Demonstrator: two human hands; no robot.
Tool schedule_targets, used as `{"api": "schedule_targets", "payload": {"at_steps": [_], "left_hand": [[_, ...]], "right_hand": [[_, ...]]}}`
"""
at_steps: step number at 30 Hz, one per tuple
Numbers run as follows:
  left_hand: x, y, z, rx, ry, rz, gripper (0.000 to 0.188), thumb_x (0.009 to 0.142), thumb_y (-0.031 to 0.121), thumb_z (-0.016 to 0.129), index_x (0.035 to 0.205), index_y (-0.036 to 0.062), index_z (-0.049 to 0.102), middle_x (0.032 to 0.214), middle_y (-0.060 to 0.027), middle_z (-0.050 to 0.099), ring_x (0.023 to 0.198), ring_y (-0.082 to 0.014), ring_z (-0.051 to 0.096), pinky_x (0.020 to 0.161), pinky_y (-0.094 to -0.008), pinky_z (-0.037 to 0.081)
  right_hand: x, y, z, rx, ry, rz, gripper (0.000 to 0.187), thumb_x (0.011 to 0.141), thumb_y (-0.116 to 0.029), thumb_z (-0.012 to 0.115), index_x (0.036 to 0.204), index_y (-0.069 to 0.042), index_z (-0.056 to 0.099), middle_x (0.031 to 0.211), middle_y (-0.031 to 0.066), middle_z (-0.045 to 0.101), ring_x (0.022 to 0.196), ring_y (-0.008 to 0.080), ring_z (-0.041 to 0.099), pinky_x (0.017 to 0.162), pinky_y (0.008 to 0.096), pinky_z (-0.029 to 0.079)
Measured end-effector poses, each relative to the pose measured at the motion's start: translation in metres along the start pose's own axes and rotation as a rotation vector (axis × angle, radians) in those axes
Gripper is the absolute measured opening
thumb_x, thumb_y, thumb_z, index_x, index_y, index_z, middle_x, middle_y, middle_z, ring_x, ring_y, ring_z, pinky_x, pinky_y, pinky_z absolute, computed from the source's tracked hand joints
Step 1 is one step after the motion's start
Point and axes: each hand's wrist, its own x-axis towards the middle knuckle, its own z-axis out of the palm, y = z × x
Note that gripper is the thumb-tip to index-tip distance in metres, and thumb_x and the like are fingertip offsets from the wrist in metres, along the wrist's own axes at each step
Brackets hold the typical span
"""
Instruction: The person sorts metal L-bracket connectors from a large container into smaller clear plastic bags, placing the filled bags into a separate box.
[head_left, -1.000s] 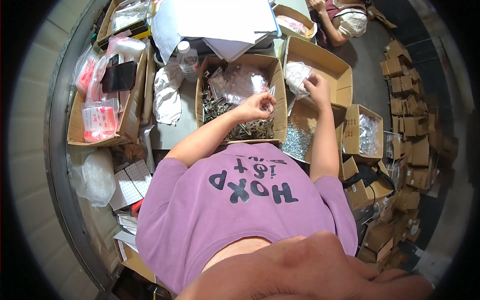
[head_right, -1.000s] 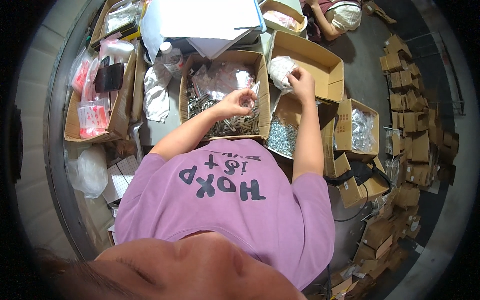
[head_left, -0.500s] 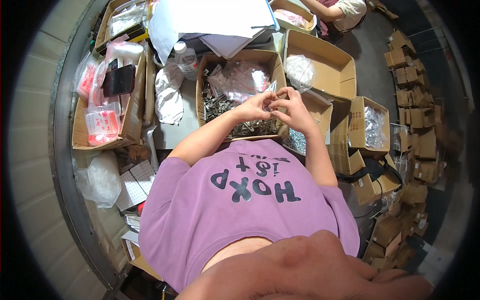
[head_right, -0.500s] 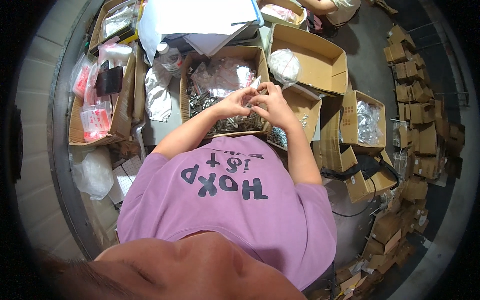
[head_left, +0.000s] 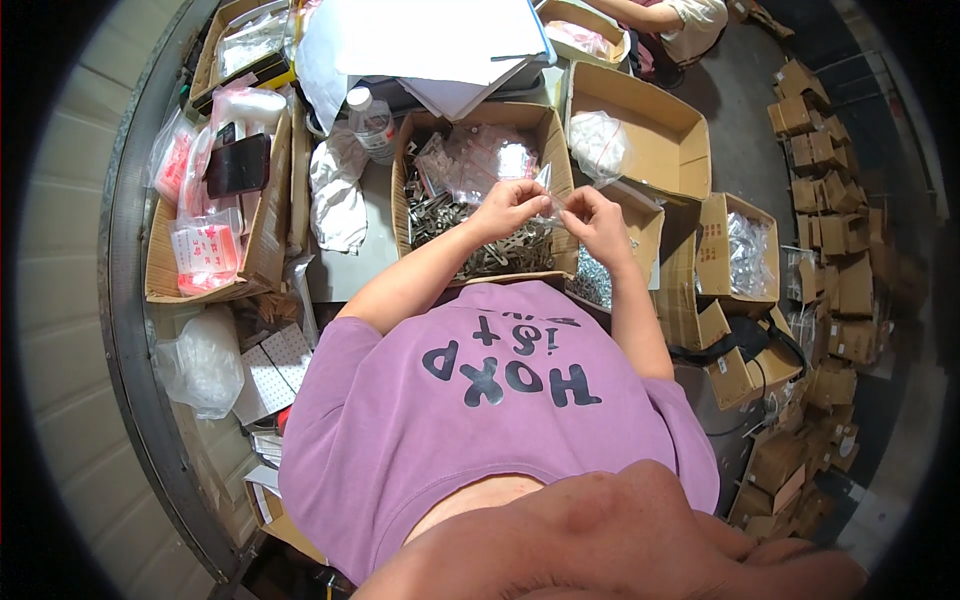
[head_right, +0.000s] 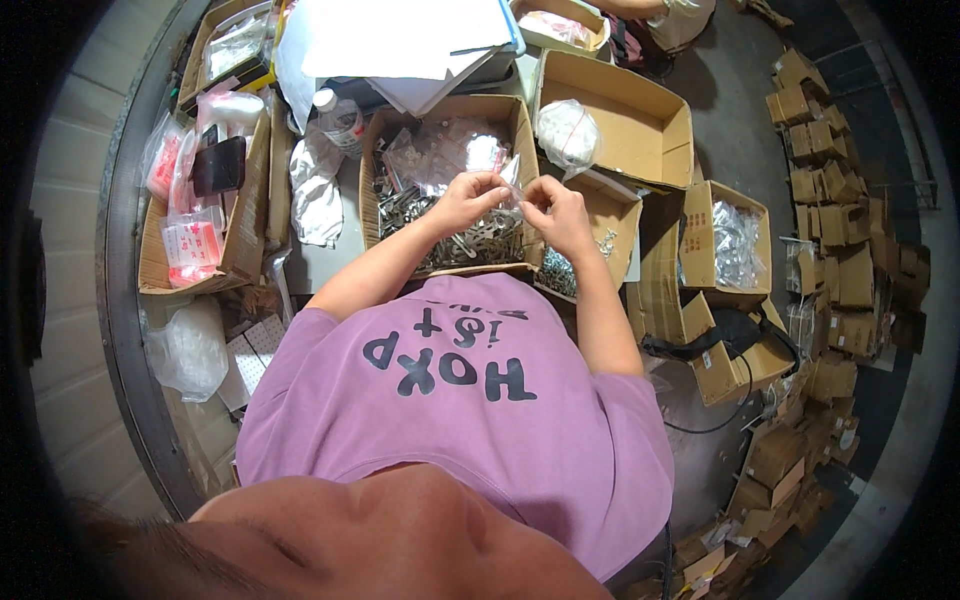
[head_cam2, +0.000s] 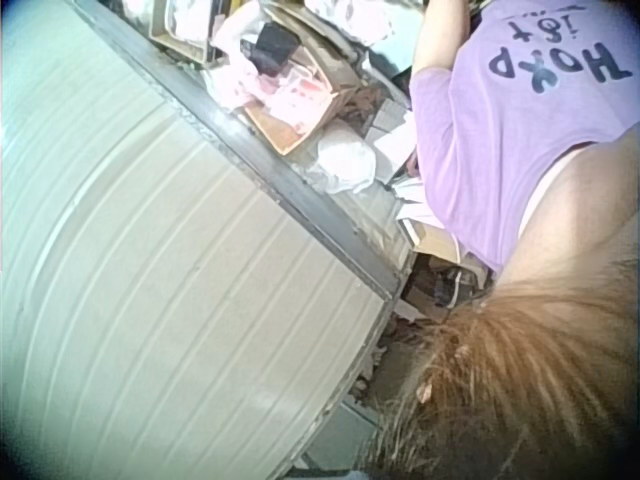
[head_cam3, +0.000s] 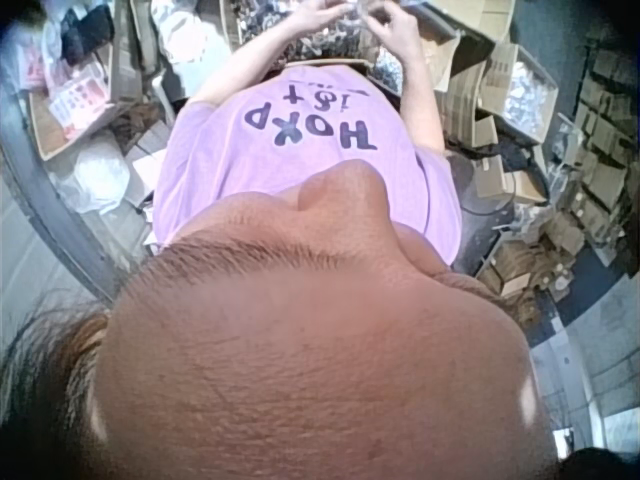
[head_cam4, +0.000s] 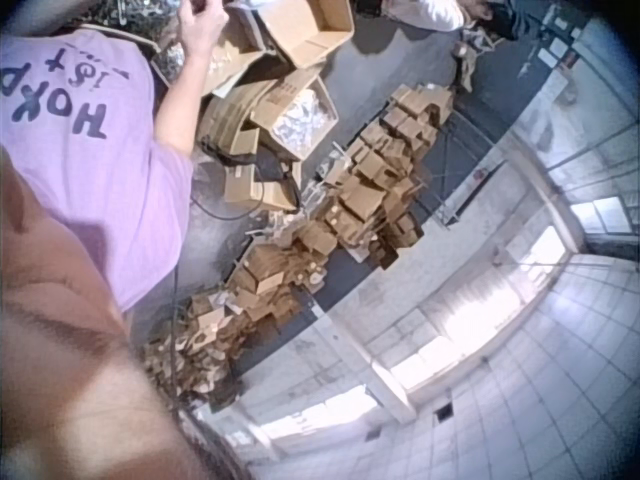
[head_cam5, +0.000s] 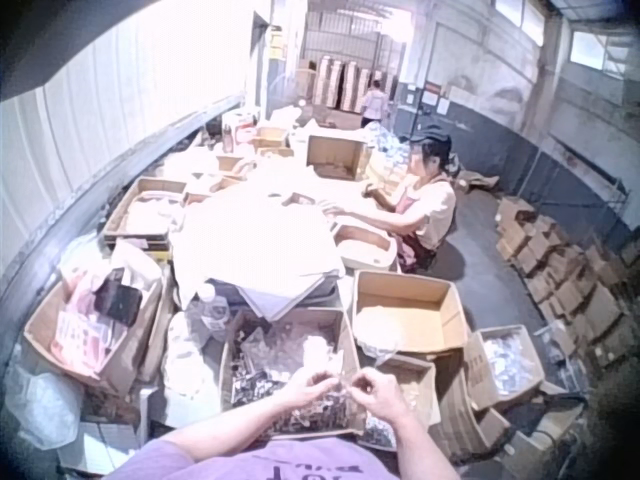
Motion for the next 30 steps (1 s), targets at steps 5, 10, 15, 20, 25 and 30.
{"api": "schedule_targets", "payload": {"at_steps": [5,10,15,20,25,30], "left_hand": [[-0.002,-0.007,0.001,0.054,0.0,0.028,0.014,0.087,0.012,0.057,0.085,-0.0004,0.061,0.076,0.0005,0.06,0.07,-0.0053,0.054,0.064,-0.0216,0.045],[0.0,-0.008,-0.001,-0.001,0.012,0.087,0.012,0.085,0.011,0.058,0.083,-0.0006,0.061,0.073,0.0008,0.059,0.068,-0.005,0.052,0.061,-0.0209,0.044],[0.0,0.005,-0.005,-0.092,0.132,0.181,0.013,0.087,0.011,0.057,0.082,-0.0006,0.061,0.074,-0.0008,0.06,0.069,-0.0071,0.054,0.064,-0.0223,0.045],[0.0,0.004,-0.004,-0.163,0.086,0.172,0.012,0.088,0.011,0.057,0.086,-0.0007,0.059,0.078,-0.002,0.06,0.072,-0.0083,0.055,0.068,-0.0229,0.046],[0.001,0.007,-0.003,-0.141,0.091,0.121,0.015,0.087,0.015,0.059,0.089,-0.0007,0.061,0.079,-0.002,0.061,0.073,-0.008,0.056,0.068,-0.0227,0.045],[0.009,0.007,-0.035,0.496,0.25,-0.025,0.02,0.083,0.018,0.061,0.093,0.0015,0.062,0.079,-0.0055,0.063,0.073,-0.0141,0.058,0.069,-0.027,0.046]], "right_hand": [[0.003,0.007,0.014,0.055,0.004,-0.117,0.015,0.077,-0.011,0.064,0.083,0.001,0.058,0.074,0.0032,0.055,0.066,0.0081,0.05,0.059,0.0222,0.041],[0.001,0.009,0.016,0.102,-0.051,-0.09,0.017,0.076,-0.014,0.062,0.08,0.001,0.057,0.077,0.0072,0.053,0.067,0.0149,0.05,0.059,0.0264,0.041],[-0.003,0.012,0.002,0.134,-0.038,-0.008,0.017,0.076,-0.015,0.062,0.078,0.0,0.054,0.075,0.0047,0.05,0.065,0.012,0.046,0.057,0.0244,0.038],[-0.006,0.015,0.002,0.243,0.0,-0.015,0.018,0.078,-0.016,0.063,0.077,0.0,0.054,0.073,0.0027,0.05,0.064,0.0096,0.044,0.057,0.0234,0.037],[-0.008,0.021,-0.005,0.18,-0.003,0.004,0.019,0.079,-0.017,0.065,0.077,0.0,0.055,0.072,0.0017,0.051,0.064,0.0085,0.044,0.056,0.0231,0.037],[-0.021,0.024,-0.071,0.142,0.197,-0.046,0.016,0.085,-0.015,0.063,0.076,-0.003,0.055,0.069,-0.003,0.05,0.063,0.0047,0.044,0.057,0.0193,0.036]]}}
